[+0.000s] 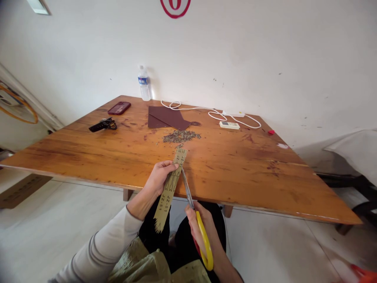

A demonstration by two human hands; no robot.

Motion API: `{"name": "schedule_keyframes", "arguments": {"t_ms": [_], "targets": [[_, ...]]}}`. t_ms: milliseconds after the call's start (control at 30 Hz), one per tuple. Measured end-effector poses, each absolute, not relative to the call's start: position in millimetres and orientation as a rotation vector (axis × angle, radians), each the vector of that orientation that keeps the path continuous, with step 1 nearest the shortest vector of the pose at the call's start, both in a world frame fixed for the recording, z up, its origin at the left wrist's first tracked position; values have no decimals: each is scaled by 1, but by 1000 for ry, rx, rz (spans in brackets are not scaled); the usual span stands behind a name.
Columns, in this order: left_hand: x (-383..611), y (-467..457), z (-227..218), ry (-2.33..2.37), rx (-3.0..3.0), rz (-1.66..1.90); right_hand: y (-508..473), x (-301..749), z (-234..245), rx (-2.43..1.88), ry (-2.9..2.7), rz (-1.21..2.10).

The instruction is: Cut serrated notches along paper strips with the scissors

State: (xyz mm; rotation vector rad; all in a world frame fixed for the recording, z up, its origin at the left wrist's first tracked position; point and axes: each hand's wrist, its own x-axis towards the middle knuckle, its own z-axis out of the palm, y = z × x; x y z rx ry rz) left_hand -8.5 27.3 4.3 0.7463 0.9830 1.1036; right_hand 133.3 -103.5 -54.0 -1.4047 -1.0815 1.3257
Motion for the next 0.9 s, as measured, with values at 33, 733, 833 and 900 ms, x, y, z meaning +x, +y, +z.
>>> {"name": "schedule_keyframes", "arguments": {"t_ms": [33,733,833,900], "targets": [[-9,27,4,983,743,1097,-104,133,-54,-1408,-1082,1325],[-10,28,1,892,698,1103,-102,161,-45,-1496,-1297,1390],[-11,29,-1,874,721,1083,-105,158,-44,-1533,-1273,1326],[-12,30,-1,867,734,1068,-105,157,-45,-1532,-1257,1305]]}}
